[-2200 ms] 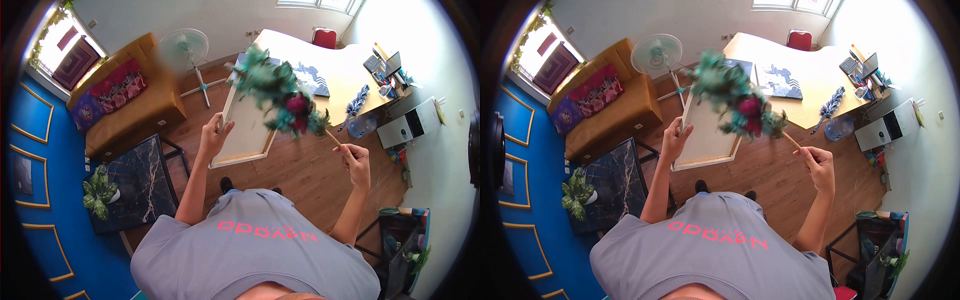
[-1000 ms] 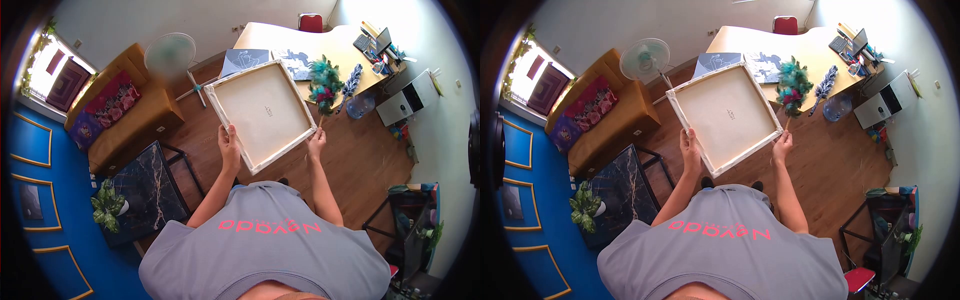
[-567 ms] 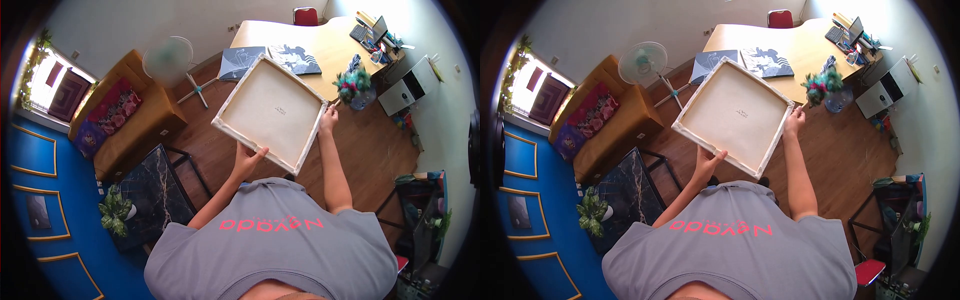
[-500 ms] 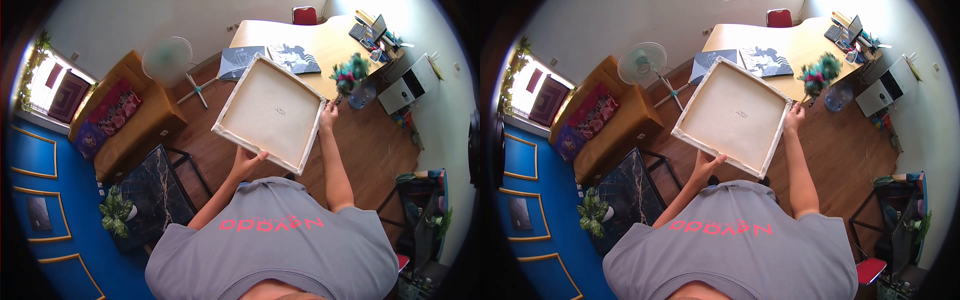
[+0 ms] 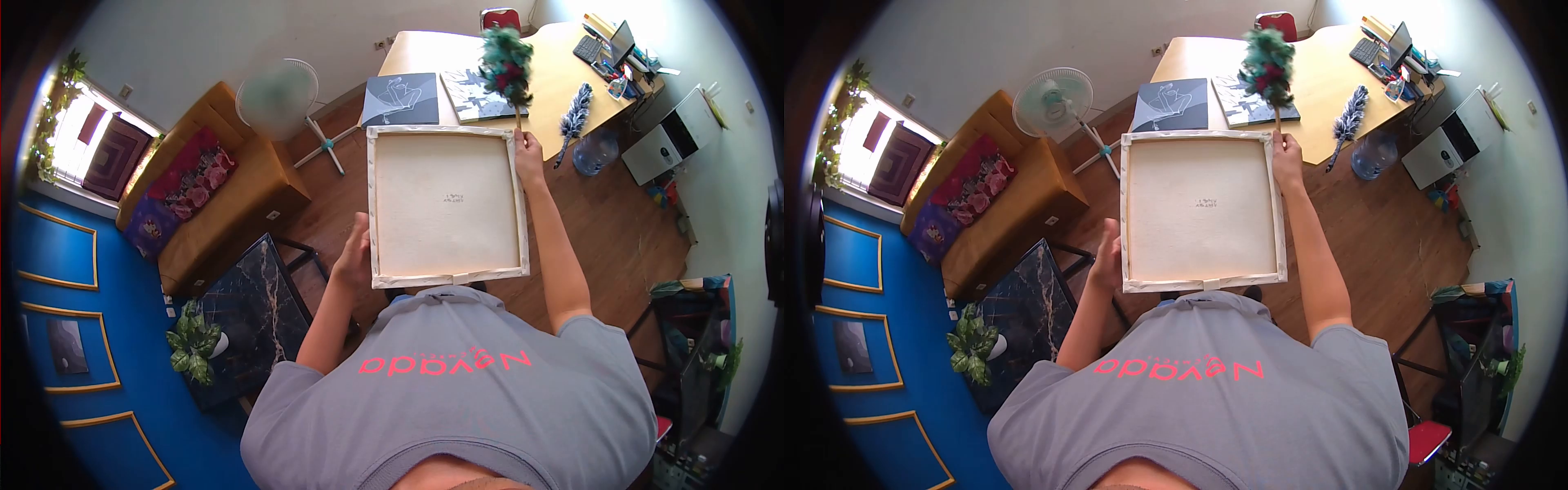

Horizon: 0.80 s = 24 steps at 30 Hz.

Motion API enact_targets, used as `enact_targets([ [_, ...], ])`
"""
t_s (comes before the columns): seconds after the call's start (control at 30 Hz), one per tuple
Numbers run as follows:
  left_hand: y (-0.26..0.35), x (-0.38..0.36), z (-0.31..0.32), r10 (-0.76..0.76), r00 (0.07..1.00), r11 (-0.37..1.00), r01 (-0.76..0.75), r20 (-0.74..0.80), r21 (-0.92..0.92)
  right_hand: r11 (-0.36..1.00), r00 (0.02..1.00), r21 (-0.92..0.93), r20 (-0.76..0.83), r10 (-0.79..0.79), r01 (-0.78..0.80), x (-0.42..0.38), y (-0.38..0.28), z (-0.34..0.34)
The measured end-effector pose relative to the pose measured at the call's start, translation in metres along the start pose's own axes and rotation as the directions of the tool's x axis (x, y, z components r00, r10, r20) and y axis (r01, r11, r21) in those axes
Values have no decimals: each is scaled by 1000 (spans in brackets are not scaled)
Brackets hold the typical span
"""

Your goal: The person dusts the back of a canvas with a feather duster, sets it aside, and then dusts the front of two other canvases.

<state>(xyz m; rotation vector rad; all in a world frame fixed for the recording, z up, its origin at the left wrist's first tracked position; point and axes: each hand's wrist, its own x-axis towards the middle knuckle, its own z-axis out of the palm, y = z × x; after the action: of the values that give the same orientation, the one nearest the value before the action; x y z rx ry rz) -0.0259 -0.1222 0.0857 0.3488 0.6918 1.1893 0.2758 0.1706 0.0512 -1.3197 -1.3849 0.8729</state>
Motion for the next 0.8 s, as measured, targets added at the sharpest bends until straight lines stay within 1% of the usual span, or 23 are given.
enact_targets([
  [0.03,3,3,3,33,981,979,7,-190,203,998,999,-43,33,-41,43,2,-5,4],
  [0.07,7,5,-1,6,973,994,19,-231,108,997,998,-59,46,-41,44,3,-10,7],
  [0.1,9,5,-1,8,973,994,18,-231,109,997,998,-58,47,-43,45,1,-17,9],
  [0.17,15,4,2,58,972,995,-37,-228,94,999,1000,-36,13,-8,9,-8,-44,7],
  [0.2,18,4,3,82,959,996,-72,-270,47,999,998,-9,29,-49,49,-9,-53,2],
  [0.23,20,6,-1,92,958,996,-84,-273,39,998,998,-11,41,-57,57,-12,-61,-3],
  [0.27,22,9,-7,162,943,985,-172,-290,-9,917,929,-174,-35,-370,359,-18,-69,-10],
  [0.3,24,10,-14,229,923,965,-258,-310,-55,724,757,-344,-56,-652,598,-29,-78,-16],
  [0.33,29,7,-23,256,915,952,-295,-312,-82,778,802,-261,-20,-597,572,-49,-90,-22],
  [0.37,32,6,-18,327,894,904,-391,-305,-177,826,841,-179,24,-540,535,-75,-99,-27],
  [0.43,45,9,-19,444,834,819,-526,-327,-229,853,844,170,144,-517,494,-118,-104,-29],
  [0.47,54,10,-9,500,791,765,-594,-352,-247,873,859,190,177,-480,449,-142,-101,-29],
  [0.5,59,15,-27,556,785,727,-619,-274,-297,891,871,208,212,-443,403,-164,-94,-29],
  [0.57,73,19,-40,597,793,696,-587,-122,-413,884,818,191,336,-468,427,-196,-70,-30],
  [0.6,76,22,-37,717,696,662,-693,-28,-286,883,818,188,332,-469,430,-202,-66,-28],
  [0.63,81,24,-39,731,677,651,-729,-87,-210,811,720,158,387,-576,564,-206,-63,-26],
  [0.67,75,44,-87,703,704,513,-600,-100,-614,717,606,135,443,-661,683,-210,-60,-24],
  [0.7,67,65,-135,672,734,264,-360,-97,-895,718,610,131,439,-660,684,-213,-57,-23],
  [0.73,78,51,-95,669,737,269,-355,-91,-896,788,686,102,433,-584,607,-215,-53,-23],
  [0.77,90,32,-55,682,726,474,-527,-84,-705,849,755,75,423,-501,522,-218,-48,-22],
  [0.8,99,20,-24,694,717,624,-647,-71,-438,924,839,79,396,-373,374,-221,-45,-20],
])
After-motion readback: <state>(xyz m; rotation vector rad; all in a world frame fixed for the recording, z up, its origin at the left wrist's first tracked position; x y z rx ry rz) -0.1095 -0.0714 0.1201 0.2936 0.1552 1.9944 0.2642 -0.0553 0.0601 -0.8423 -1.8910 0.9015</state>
